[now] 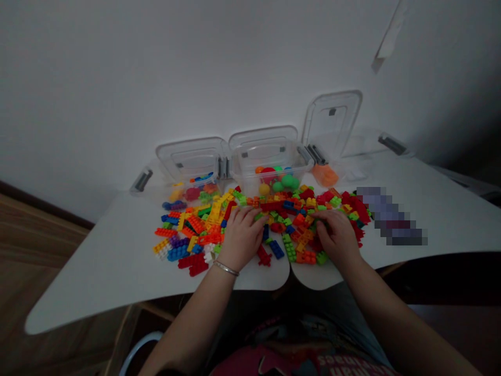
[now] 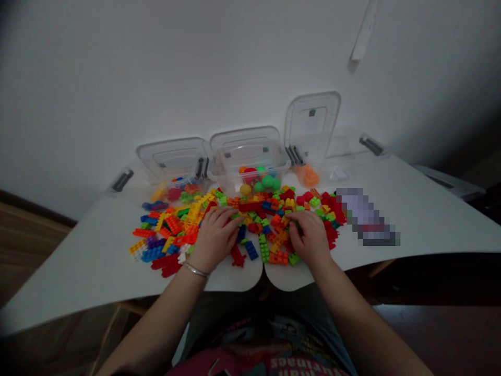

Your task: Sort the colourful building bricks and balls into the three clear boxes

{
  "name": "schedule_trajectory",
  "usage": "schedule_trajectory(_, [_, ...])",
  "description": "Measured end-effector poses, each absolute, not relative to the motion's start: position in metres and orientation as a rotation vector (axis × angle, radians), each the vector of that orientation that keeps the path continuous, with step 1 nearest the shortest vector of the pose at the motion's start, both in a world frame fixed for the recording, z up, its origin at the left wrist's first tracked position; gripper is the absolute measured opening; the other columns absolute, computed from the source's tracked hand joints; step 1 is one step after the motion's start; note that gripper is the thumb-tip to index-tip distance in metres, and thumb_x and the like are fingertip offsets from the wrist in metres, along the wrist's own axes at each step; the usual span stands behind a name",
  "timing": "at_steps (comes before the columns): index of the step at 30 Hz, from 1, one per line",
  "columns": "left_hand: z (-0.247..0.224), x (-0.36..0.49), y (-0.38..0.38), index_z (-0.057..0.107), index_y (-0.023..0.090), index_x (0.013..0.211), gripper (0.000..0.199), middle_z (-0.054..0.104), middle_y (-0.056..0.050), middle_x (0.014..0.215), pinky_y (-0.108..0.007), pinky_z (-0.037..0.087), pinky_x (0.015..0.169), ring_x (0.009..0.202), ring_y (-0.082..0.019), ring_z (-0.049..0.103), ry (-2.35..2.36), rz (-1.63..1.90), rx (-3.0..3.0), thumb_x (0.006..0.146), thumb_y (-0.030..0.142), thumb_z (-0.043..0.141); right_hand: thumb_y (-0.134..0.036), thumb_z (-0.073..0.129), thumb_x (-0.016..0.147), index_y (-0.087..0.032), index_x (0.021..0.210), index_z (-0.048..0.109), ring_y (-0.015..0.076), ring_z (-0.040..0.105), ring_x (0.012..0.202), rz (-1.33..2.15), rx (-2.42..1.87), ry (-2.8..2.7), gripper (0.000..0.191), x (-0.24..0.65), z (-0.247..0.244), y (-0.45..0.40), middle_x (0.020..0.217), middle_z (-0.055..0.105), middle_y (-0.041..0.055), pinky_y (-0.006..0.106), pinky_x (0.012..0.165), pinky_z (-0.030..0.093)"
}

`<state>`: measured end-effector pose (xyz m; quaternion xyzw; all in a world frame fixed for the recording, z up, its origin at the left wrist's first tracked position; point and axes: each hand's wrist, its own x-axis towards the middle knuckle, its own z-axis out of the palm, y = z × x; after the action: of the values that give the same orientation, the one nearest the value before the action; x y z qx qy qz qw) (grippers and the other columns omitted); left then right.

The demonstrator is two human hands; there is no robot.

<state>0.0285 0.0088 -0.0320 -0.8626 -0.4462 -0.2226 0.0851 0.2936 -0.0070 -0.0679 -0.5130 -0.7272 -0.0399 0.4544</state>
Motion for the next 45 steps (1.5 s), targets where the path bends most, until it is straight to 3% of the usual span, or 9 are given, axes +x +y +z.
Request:
schedule_trajectory(7, [-0.039, 0.024, 0.011, 0.065, 0.022, 0.113, 0.027, 0.068, -0.007, 0.115, -0.046, 0.042, 0.100, 0.101, -0.024, 0.061, -1.401, -0.628, -2.515, 0.090, 0.022, 0.053, -0.018, 0.049, 0.088, -0.020, 0.095, 0.065, 0.0227, 0.063, 0.086, -0.103, -1.289, -1.810, 0.017, 0.293, -0.069, -0.006, 0.090, 0.070, 0.0067, 0.040, 0.080, 0.049])
schedule_trajectory(14, [-0.040, 0.023, 0.012, 0.066, 0.018, 0.099, 0.018, 0.068, -0.009, 0.112, -0.048, 0.041, 0.103, 0.102, -0.025, 0.061, -1.513, -0.733, -2.375, 0.084, 0.018, 0.057, -0.018, 0.048, 0.089, -0.020, 0.093, 0.065, 0.0226, 0.063, 0.085, -0.119, -1.298, -1.788, 0.018, 0.294, -0.070, -0.005, 0.088, 0.070, 0.0067, 0.040, 0.079, 0.049])
schedule_trajectory(19, [-0.039, 0.027, 0.008, 0.064, 0.021, 0.116, 0.029, 0.064, -0.007, 0.129, -0.053, 0.034, 0.110, 0.122, -0.029, 0.052, -1.319, -0.675, -2.509, 0.091, 0.032, 0.054, -0.019, 0.048, 0.089, -0.021, 0.092, 0.065, 0.0223, 0.063, 0.084, -0.120, -1.295, -1.793, 0.017, 0.294, -0.068, -0.006, 0.088, 0.070, 0.0061, 0.040, 0.079, 0.049])
schedule_trajectory(24, [-0.042, 0.031, 0.007, 0.063, 0.023, 0.121, 0.036, 0.066, -0.004, 0.125, -0.058, 0.024, 0.116, 0.128, -0.031, 0.047, -1.260, -0.528, -2.666, 0.092, 0.042, 0.053, -0.019, 0.048, 0.090, -0.022, 0.093, 0.064, 0.0218, 0.063, 0.084, -0.128, -1.283, -1.789, 0.017, 0.293, -0.068, -0.007, 0.088, 0.070, 0.0055, 0.040, 0.080, 0.049])
schedule_trajectory(34, [-0.032, 0.040, 0.012, 0.066, 0.023, 0.113, 0.028, 0.066, -0.006, 0.123, -0.058, 0.030, 0.112, 0.123, -0.031, 0.050, -1.545, -0.512, -2.590, 0.090, 0.035, 0.056, -0.021, 0.048, 0.089, -0.022, 0.092, 0.066, 0.0229, 0.063, 0.085, -0.105, -1.292, -1.777, 0.018, 0.294, -0.070, -0.007, 0.088, 0.070, 0.0056, 0.041, 0.081, 0.049])
schedule_trajectory(38, [-0.027, 0.048, 0.017, 0.066, 0.020, 0.108, 0.028, 0.068, -0.009, 0.110, -0.054, 0.036, 0.108, 0.111, -0.030, 0.055, -1.582, -0.470, -2.529, 0.087, 0.038, 0.059, -0.022, 0.048, 0.089, -0.023, 0.092, 0.066, 0.0236, 0.064, 0.086, -0.082, -1.301, -1.768, 0.019, 0.294, -0.070, -0.007, 0.088, 0.071, 0.0057, 0.043, 0.083, 0.049])
schedule_trajectory(45, [-0.027, 0.059, 0.024, 0.069, 0.021, 0.102, 0.022, 0.069, -0.009, 0.105, -0.057, 0.031, 0.111, 0.109, -0.030, 0.056, -1.650, -0.393, -2.480, 0.088, 0.033, 0.058, -0.020, 0.048, 0.089, -0.023, 0.091, 0.066, 0.0227, 0.064, 0.085, -0.104, -1.285, -1.789, 0.018, 0.294, -0.068, -0.007, 0.086, 0.071, 0.0051, 0.041, 0.081, 0.050])
